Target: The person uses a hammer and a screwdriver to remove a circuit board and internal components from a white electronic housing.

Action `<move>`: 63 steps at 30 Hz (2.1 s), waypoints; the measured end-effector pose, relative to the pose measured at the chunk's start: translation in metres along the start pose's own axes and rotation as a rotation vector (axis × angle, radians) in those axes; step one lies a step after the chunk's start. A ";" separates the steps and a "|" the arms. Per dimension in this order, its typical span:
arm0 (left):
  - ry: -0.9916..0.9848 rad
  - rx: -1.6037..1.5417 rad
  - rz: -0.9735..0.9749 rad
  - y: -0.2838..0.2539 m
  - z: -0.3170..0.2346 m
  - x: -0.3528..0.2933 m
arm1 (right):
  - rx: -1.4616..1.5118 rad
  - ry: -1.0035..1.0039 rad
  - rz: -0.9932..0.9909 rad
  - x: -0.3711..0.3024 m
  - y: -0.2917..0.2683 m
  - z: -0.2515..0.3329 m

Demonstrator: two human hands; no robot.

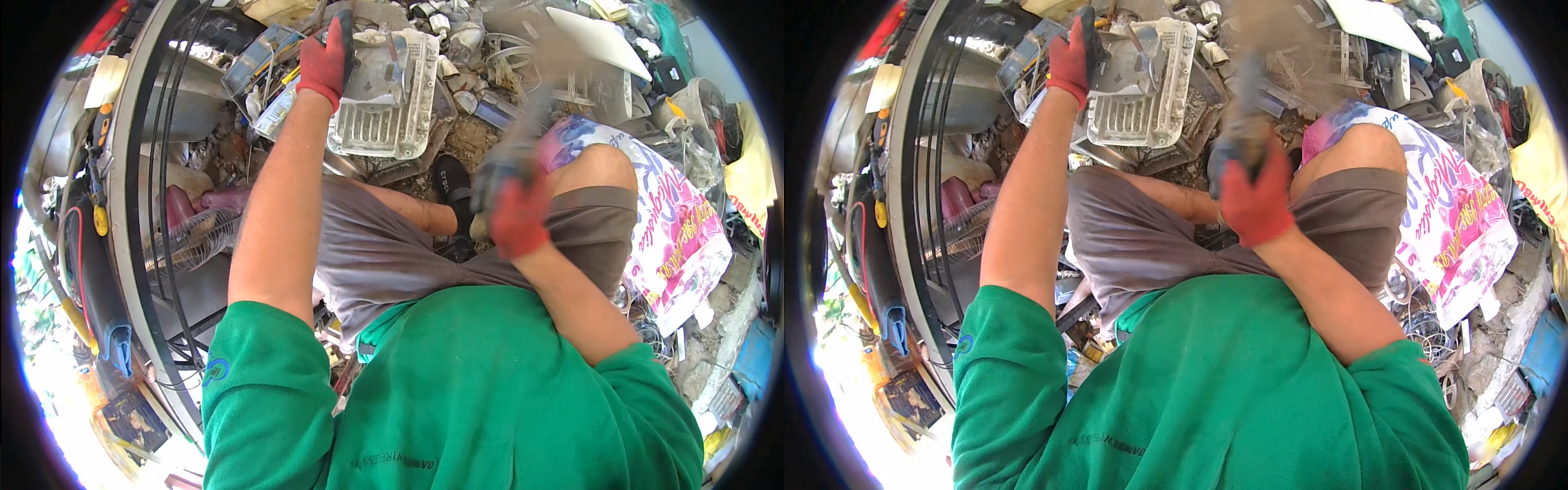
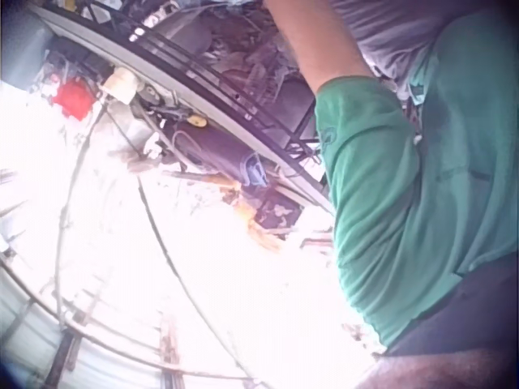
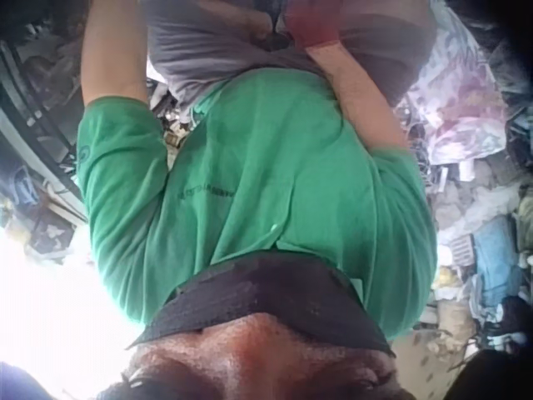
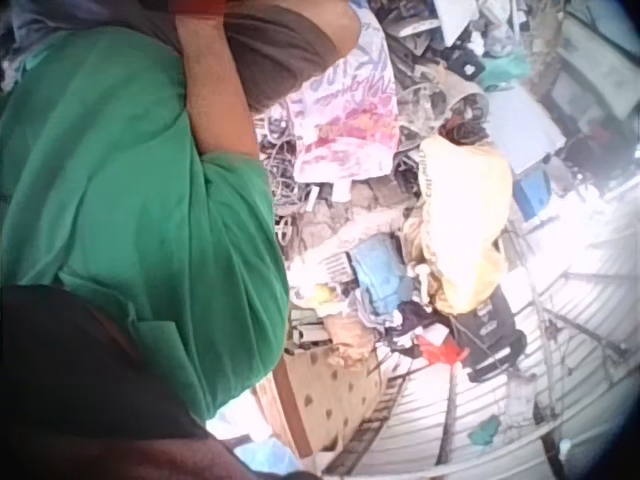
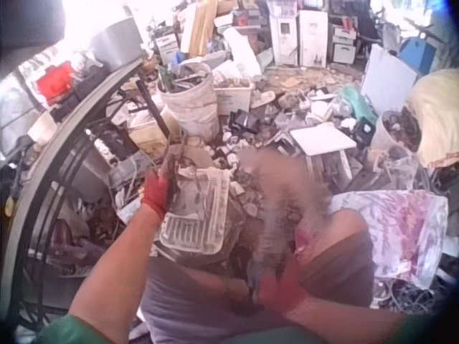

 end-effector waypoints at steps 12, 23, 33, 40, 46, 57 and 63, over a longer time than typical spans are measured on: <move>0.063 -0.050 0.070 0.012 -0.005 -0.014 | 0.398 -0.093 0.129 0.011 -0.030 0.060; 0.012 0.009 0.009 -0.010 0.011 -0.003 | 0.070 0.110 0.014 0.019 -0.034 0.030; 0.070 -0.027 -0.062 0.000 0.023 0.007 | -0.394 0.158 -0.017 -0.001 0.014 -0.032; -0.360 -0.629 0.153 0.025 0.017 0.006 | 0.039 -0.094 -0.081 0.013 -0.024 -0.014; 0.061 0.027 -0.026 0.008 -0.013 0.018 | -0.392 0.231 -0.054 0.013 0.002 -0.030; 0.018 -0.023 -0.026 0.011 -0.001 0.016 | -0.491 -0.078 -0.106 0.016 0.012 -0.029; -0.321 -0.639 0.233 0.021 0.010 0.002 | 0.048 0.198 0.016 0.009 -0.013 0.011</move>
Point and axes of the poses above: each hand's wrist, its own x-axis towards the middle knuckle, its own y-axis out of the palm, z = x × y, the point moved 3 cm from there along x, towards the middle knuckle, and after that the axes turned 9 degrees about y, right-handed, at the moved point
